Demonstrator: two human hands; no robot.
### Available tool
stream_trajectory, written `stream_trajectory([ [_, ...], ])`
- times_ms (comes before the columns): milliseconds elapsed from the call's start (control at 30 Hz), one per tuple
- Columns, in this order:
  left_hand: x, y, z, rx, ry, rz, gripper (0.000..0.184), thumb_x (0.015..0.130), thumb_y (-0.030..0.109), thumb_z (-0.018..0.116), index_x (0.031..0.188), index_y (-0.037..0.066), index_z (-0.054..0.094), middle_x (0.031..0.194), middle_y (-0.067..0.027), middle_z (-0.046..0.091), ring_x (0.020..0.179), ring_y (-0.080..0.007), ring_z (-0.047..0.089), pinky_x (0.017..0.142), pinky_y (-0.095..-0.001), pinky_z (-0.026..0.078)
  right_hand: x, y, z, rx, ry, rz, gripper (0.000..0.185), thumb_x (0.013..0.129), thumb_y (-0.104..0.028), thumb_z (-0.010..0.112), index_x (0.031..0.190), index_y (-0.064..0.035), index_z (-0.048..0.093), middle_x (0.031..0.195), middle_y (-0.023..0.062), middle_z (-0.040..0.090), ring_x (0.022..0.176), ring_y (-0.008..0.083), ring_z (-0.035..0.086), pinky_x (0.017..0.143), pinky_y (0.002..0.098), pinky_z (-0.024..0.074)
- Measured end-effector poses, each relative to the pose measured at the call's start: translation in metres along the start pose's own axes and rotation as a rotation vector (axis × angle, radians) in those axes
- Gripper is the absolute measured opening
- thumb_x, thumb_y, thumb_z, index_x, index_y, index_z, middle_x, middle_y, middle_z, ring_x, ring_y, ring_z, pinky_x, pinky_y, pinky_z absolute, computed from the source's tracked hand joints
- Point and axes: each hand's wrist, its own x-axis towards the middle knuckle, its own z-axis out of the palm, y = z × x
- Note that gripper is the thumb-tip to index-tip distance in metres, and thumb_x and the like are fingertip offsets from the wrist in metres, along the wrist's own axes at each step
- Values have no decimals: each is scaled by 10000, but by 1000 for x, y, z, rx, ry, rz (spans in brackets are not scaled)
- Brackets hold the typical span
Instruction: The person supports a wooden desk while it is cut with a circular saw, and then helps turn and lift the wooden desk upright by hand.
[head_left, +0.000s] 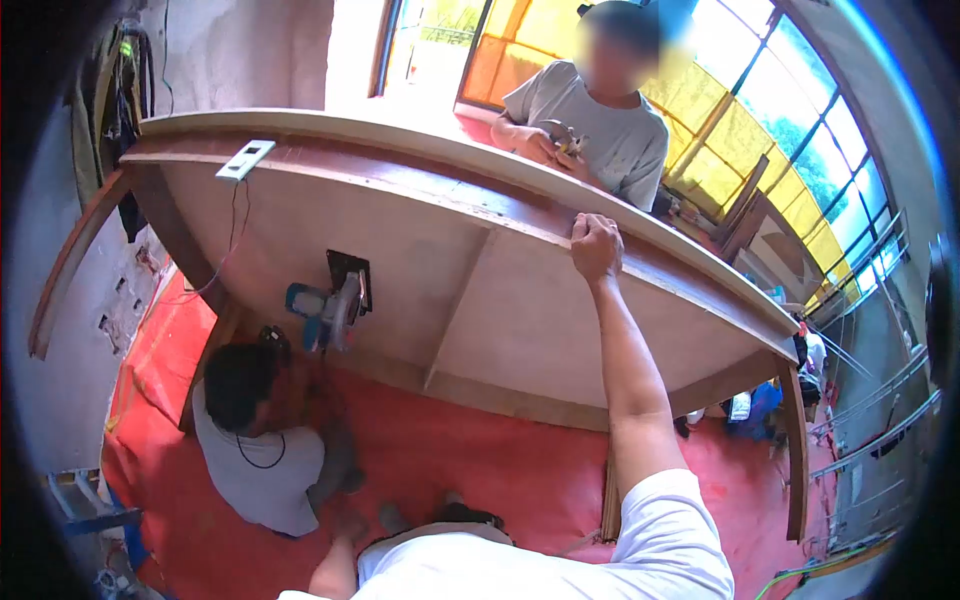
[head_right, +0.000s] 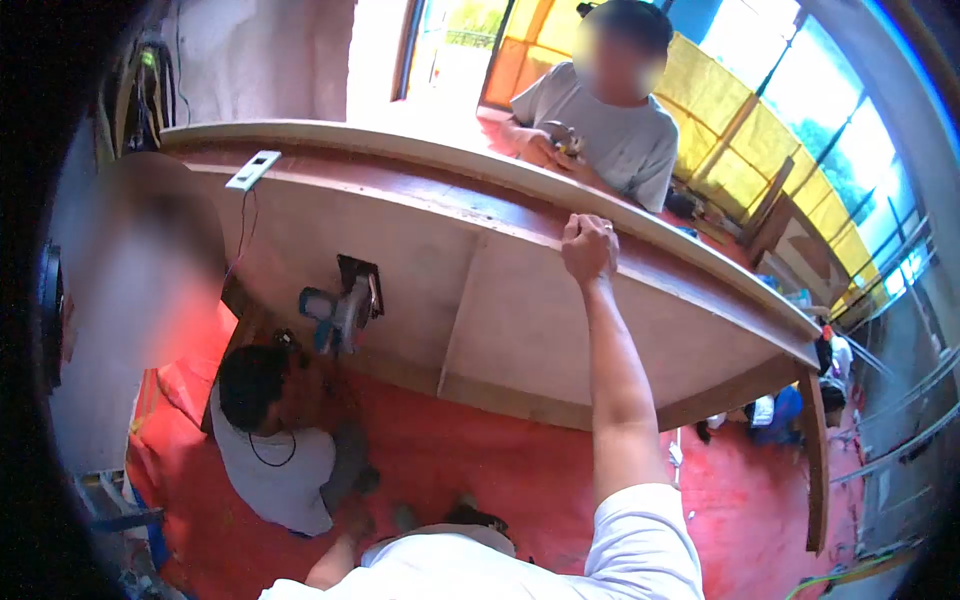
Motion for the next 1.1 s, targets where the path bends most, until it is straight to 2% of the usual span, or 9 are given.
stream_trajectory([
  [133,-3,6,-6,128,19,68,211,764,184,530,897,84,660,893,-139,648,813,-232,621,683,-405,485,0,0,3,0,4,21,315,881,-276,466,837,-41,672,948,128,656,923,309,592,840,419,452],
  [233,-37,40,-30,358,119,178,198,750,192,533,843,97,679,864,-139,653,795,-233,627,668,-412,483,0,1,2,-3,3,16,308,878,-273,471,830,-43,671,940,132,655,913,310,595,838,418,452],
  [300,-84,88,-69,425,184,155,193,741,198,536,808,105,691,844,-139,656,783,-235,631,657,-417,483,0,1,1,3,12,8,301,875,-267,476,814,-43,667,925,131,656,904,306,598,826,419,457],
  [367,-106,115,-90,182,70,-28,210,755,208,539,841,104,700,885,-141,665,810,-239,641,708,-402,491,0,1,-1,-6,-13,23,296,877,-266,480,854,-46,677,945,131,655,909,312,597,834,412,459],
  [533,-25,20,-18,170,-67,41,215,757,220,544,848,111,705,893,-132,671,816,-239,646,722,-397,494,-1,-3,-1,-19,9,9,292,878,-260,480,858,-46,677,939,125,656,903,309,597,826,406,462],
  [833,-1,-15,6,175,-106,123,224,760,243,553,862,125,715,907,-116,681,827,-240,654,749,-387,499,0,0,0,-17,24,0,306,874,-266,469,786,-41,658,905,137,653,883,328,601,806,436,462],
  [1033,14,-35,33,-266,-39,-64,227,744,258,569,869,139,717,938,-116,678,870,-249,645,778,-392,494,0,0,1,-2,28,0,294,871,-260,476,811,-45,667,921,142,653,876,331,607,809,433,467],
  [1100,9,-34,32,-85,-3,-18,220,746,246,564,856,131,716,924,-114,678,859,-247,644,768,-388,496,-1,0,0,1,39,-11,292,872,-262,476,823,-49,670,930,142,653,878,331,607,811,431,468],
])
